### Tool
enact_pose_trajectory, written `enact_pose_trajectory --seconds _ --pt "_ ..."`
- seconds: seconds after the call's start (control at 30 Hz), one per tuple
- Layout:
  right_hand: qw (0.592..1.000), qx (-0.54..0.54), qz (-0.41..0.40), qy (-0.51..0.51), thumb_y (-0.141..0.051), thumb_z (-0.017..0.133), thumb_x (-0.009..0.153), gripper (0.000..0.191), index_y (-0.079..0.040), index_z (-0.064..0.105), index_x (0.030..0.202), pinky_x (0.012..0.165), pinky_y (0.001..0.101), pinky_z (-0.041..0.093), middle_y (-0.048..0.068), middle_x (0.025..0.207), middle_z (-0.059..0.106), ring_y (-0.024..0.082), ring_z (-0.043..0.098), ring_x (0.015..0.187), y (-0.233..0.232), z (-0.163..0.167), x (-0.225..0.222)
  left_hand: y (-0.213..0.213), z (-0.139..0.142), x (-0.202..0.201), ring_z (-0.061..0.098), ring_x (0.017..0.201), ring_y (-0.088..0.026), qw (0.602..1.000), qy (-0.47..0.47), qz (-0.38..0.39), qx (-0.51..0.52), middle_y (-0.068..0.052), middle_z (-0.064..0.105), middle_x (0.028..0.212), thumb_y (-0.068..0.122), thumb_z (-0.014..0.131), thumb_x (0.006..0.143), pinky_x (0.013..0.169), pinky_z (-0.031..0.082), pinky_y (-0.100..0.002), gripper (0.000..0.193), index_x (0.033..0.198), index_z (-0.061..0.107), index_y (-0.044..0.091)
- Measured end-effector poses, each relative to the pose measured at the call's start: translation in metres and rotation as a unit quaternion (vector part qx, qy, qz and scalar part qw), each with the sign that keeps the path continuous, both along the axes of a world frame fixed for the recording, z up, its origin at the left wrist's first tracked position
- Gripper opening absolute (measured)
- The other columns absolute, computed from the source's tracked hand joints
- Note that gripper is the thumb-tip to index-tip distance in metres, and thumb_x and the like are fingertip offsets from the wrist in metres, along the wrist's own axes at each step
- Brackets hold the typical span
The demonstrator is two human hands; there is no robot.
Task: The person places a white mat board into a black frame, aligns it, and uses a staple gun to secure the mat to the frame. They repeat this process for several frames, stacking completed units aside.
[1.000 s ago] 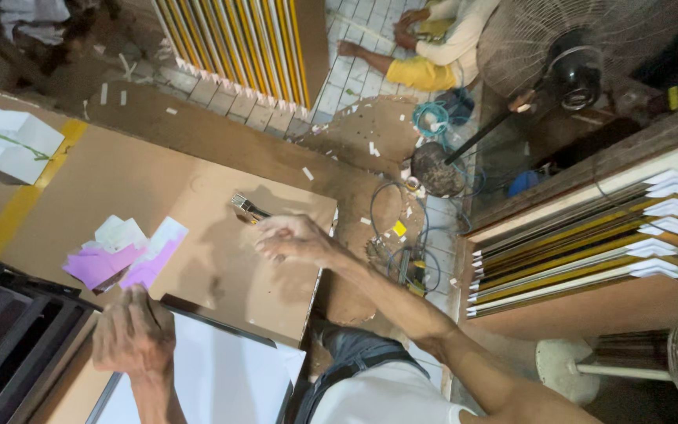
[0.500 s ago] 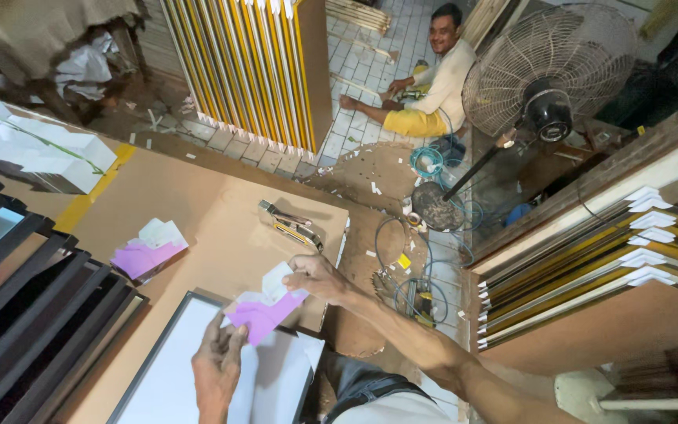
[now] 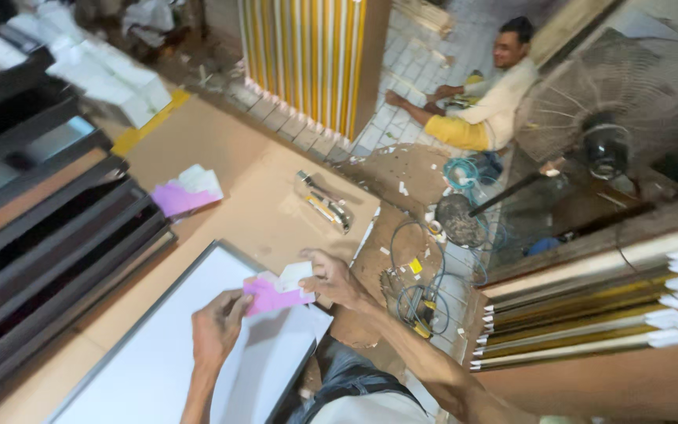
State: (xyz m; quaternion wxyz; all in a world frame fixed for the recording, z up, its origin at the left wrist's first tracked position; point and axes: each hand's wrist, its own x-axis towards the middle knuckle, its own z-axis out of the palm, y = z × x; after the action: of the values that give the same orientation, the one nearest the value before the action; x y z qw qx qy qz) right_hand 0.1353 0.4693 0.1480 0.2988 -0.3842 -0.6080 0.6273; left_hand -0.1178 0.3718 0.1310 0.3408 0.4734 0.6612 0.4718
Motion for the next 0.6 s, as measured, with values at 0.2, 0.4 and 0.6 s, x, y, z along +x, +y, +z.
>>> enact_pose_trajectory --seconds 0.2,0.4,0.6 --pt "1.0 -0.014 0.024 -0.005 -0.004 0.067 0.091 0.049 0.006 0.054 0.138 0.084 0.03 0.06 0.016 0.119 0.072 0.017 0.07 0.103 0.0 -0.009 -0.027 0.007 -0.014 -0.017 0.077 0.074 -0.023 0.992 0.12 0.033 0.014 -0.012 0.077 0.085 0.024 0.077 0.089 0.067 0.059 -0.034 0.021 0.103 0.078 0.008" --pt "0.996 0.086 -0.013 -0.011 -0.006 0.067 0.098 0.035 0.006 0.061 0.131 0.092 0.025 0.057 0.011 0.122 0.074 0.012 0.07 0.11 0.03 -0.026 -0.068 0.038 -0.011 -0.047 0.073 0.081 -0.03 0.957 0.242 0.042 0.156 -0.013 0.076 0.097 0.012 0.073 0.094 0.067 0.056 -0.04 0.013 0.105 0.077 0.006" --pt "0.974 0.204 -0.089 -0.053 -0.008 0.074 0.092 0.027 0.002 0.072 0.117 0.075 0.0267 0.058 0.01 0.093 0.076 0.01 0.07 0.082 0.109 -0.054 -0.145 0.111 -0.032 -0.081 0.067 0.068 -0.024 0.861 0.442 0.13 0.217 -0.009 0.071 0.08 0.005 0.07 0.094 0.054 0.05 -0.039 0.016 0.109 0.075 0.006"
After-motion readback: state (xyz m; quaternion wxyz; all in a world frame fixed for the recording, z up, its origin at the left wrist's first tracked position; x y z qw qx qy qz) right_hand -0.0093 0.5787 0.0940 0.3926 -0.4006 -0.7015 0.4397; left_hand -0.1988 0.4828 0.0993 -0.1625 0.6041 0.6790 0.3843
